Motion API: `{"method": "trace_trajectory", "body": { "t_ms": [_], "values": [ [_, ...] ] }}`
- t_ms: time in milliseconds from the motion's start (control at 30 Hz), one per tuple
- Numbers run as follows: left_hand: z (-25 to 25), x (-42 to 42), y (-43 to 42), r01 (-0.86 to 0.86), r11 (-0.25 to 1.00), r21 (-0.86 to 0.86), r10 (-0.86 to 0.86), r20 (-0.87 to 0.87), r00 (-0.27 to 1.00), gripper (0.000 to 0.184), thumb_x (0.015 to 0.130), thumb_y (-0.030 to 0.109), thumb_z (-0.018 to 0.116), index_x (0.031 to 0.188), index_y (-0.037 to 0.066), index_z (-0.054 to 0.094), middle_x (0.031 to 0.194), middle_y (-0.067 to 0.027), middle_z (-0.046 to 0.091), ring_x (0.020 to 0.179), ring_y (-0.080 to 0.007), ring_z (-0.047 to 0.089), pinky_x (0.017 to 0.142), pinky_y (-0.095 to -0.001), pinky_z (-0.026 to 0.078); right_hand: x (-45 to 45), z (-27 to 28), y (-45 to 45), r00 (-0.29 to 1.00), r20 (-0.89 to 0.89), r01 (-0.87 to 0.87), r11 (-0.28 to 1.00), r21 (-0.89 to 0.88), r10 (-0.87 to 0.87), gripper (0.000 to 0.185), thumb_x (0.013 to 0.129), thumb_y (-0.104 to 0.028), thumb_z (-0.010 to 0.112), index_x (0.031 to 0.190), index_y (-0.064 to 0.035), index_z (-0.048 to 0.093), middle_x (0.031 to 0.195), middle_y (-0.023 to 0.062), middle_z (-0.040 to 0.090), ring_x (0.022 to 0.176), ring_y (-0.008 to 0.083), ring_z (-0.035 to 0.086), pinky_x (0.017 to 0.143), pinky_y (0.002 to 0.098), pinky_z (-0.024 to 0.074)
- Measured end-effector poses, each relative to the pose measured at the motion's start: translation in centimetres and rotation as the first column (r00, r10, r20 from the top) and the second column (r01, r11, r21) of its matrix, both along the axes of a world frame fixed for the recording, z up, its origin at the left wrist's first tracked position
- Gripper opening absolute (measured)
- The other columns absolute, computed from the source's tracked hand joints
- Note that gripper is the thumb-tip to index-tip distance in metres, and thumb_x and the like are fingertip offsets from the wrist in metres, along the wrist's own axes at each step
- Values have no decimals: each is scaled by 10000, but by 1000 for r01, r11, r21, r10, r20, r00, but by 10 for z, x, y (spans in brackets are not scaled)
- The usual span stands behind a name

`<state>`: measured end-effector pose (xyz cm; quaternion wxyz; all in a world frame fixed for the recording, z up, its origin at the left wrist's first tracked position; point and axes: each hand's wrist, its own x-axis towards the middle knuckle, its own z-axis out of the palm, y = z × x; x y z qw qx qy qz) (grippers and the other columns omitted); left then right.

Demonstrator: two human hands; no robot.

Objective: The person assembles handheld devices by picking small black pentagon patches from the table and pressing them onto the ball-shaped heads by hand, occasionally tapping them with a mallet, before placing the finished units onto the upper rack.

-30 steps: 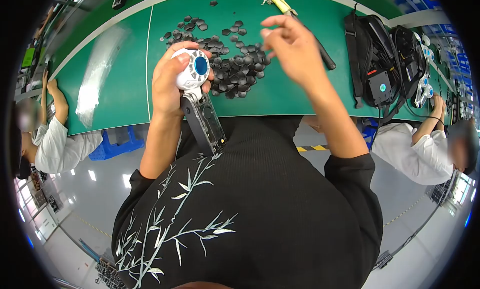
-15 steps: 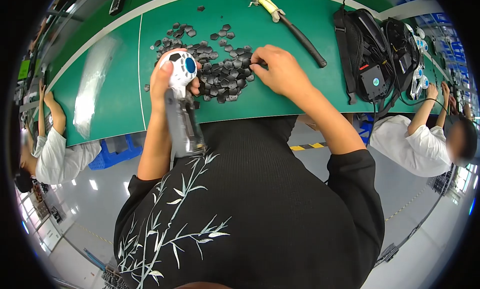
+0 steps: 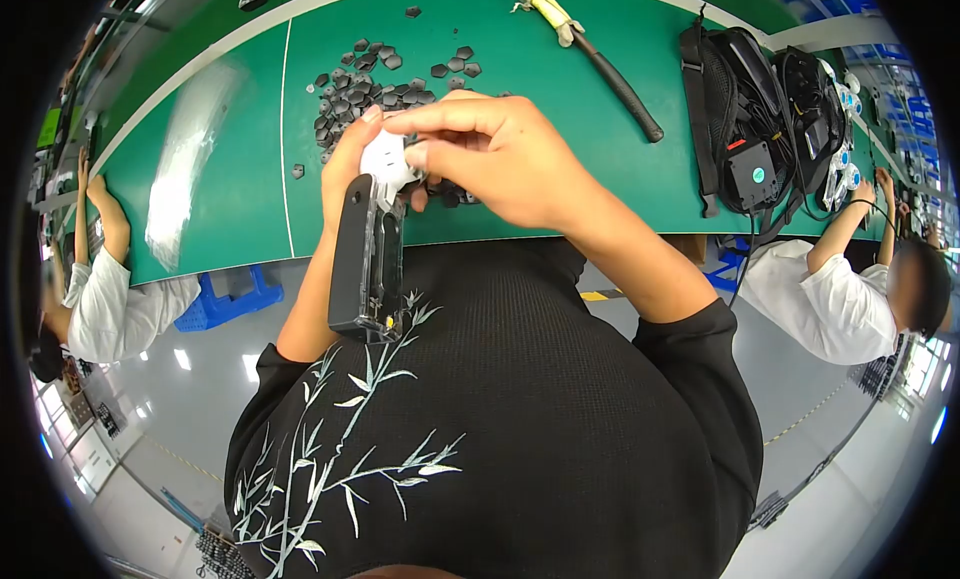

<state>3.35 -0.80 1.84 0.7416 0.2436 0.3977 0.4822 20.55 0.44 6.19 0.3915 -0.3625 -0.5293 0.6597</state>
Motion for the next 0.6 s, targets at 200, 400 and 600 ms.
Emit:
{"method": "trace_trajectory", "body": {
  "t_ms": [200,400,600],
  "values": [
    [-3,2,-4,13,1000,-27,-13,6,1000,368,929,351,529,1044,5,577,817,-138,633,578,-160,606,416,-226,435,-3,-10,8,991,99,-91,995,-34,94,189,814,70,691,990,4,675,823,30,596,671,81,561,630,190,490],
    [9,3,-8,46,996,-74,-47,-15,999,360,936,348,528,1061,13,568,825,-128,626,585,-161,609,411,-232,432,-2,-8,11,978,170,-94,983,-159,121,276,786,73,716,1035,-19,640,775,14,538,631,71,538,591,186,488],
    [11,5,-7,24,996,-83,-23,10,1000,373,943,356,528,1110,24,556,837,-123,623,602,-170,615,418,-236,436,-1,2,11,986,116,-101,986,-131,117,300,789,51,725,1064,-36,641,738,-3,485,631,59,516,583,177,466]
  ]
}}
